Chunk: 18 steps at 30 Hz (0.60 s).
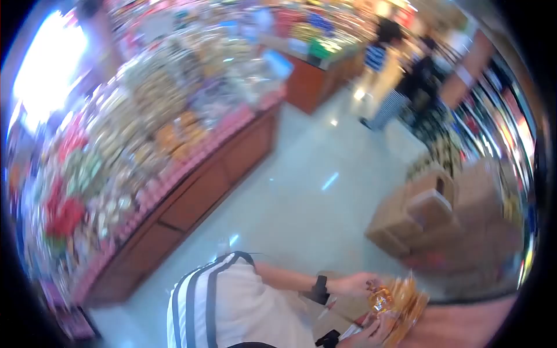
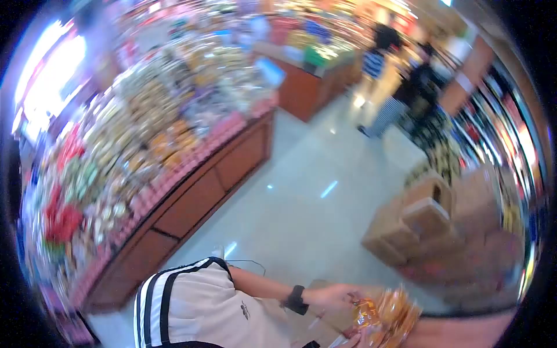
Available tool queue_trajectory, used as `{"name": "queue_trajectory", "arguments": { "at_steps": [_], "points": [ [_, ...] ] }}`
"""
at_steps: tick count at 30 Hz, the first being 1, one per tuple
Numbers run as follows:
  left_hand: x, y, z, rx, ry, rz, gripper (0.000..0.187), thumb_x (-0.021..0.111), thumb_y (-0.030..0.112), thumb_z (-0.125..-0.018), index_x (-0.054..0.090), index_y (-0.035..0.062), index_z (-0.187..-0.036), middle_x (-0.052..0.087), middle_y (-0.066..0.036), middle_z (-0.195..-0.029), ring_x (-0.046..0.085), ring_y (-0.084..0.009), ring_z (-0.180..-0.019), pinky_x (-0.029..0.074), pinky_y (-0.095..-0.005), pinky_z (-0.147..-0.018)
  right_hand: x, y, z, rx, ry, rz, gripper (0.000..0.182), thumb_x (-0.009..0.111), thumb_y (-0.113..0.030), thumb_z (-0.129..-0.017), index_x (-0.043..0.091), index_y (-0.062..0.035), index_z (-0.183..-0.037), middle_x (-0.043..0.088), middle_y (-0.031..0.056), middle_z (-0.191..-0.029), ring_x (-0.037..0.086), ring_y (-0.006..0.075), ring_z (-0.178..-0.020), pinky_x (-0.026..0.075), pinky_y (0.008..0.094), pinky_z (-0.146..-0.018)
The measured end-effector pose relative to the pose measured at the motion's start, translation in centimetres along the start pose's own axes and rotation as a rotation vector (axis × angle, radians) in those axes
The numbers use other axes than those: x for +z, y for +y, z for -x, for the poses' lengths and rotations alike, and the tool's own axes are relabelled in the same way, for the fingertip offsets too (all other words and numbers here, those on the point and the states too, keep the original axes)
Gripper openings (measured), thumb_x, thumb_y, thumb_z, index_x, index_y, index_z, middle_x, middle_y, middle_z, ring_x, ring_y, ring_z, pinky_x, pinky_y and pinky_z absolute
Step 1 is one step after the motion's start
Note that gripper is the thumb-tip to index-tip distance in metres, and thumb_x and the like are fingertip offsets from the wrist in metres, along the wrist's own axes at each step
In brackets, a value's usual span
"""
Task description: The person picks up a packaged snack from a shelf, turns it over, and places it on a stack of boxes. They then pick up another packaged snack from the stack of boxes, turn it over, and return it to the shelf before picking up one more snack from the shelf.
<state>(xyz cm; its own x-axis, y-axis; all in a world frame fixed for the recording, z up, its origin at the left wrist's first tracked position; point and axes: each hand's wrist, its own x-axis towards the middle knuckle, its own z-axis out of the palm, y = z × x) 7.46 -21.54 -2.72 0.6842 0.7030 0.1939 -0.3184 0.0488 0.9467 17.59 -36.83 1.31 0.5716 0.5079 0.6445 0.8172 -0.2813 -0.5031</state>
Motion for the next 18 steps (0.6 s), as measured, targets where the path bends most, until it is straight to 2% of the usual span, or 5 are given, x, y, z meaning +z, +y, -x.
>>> {"name": "queue_trajectory", "arguments": {
  "at_steps": [2, 5, 9, 12, 18],
  "points": [
    [-5.1, 1.5, 0.2, 0.06, 0.072, -0.051, 0.028, 0.064, 0.013, -0.09, 0.061, 0.0035, -0.116, 0.067, -0.008, -0.108, 0.061, -0.017, -0.102, 0.051, -0.0336, -0.084, 1.2, -4.7, -1.2, -0.26, -0.093, 0.172, 0.04, 0.063, -0.027, -0.093, 0.06, 0.0013, -0.121, 0.068, 0.0148, -0.097, 0.063, 0.0206, -0.085, 0.049, 0.0329, -0.075],
    [-14.3, 7.3, 4.9, 0.121, 0.247, -0.19, 0.023, 0.062, 0.009, -0.09, 0.061, 0.002, -0.111, 0.067, -0.009, -0.102, 0.064, -0.0187, -0.096, 0.052, -0.0333, -0.081, 7.0, -10.2, -1.1, 0.263, -0.49, -0.64, 0.032, 0.047, -0.015, -0.1, 0.06, 0.0066, -0.12, 0.063, 0.0146, -0.114, 0.063, 0.0233, -0.094, 0.053, 0.0331, -0.082],
    [-23.3, 15.0, 13.4, 0.19, 0.597, -0.328, 0.019, 0.063, 0.011, -0.091, 0.064, 0.0017, -0.108, 0.069, -0.009, -0.097, 0.066, -0.0184, -0.09, 0.053, -0.0333, -0.079, 11.6, -22.5, 0.2, 0.022, -0.779, -0.801, 0.031, 0.046, -0.01, -0.099, 0.059, 0.0081, -0.119, 0.058, 0.0121, -0.11, 0.063, 0.0213, -0.082, 0.051, 0.0296, -0.076],
    [-27.3, 18.7, 19.7, 0.163, 0.781, -0.333, 0.02, 0.064, 0.011, -0.09, 0.064, 0.0017, -0.107, 0.07, -0.01, -0.096, 0.068, -0.0182, -0.087, 0.054, -0.0323, -0.075, 13.6, -30.5, 2.2, -0.057, -0.965, -0.811, 0.031, 0.045, -0.01, -0.099, 0.059, 0.0084, -0.119, 0.058, 0.012, -0.109, 0.063, 0.0178, -0.076, 0.051, 0.0287, -0.073],
    [-36.3, 19.5, 28.8, 0.062, 0.957, -0.274, 0.017, 0.063, 0.009, -0.089, 0.063, -0.0009, -0.103, 0.071, -0.012, -0.09, 0.069, -0.0167, -0.078, 0.055, -0.0302, -0.068, 19.9, -38.9, 8.2, 0.014, -1.209, -0.725, 0.035, 0.05, -0.019, -0.098, 0.059, 0.0085, -0.119, 0.064, 0.0107, -0.103, 0.063, 0.014, -0.065, 0.05, 0.0264, -0.066]
  ]
}}
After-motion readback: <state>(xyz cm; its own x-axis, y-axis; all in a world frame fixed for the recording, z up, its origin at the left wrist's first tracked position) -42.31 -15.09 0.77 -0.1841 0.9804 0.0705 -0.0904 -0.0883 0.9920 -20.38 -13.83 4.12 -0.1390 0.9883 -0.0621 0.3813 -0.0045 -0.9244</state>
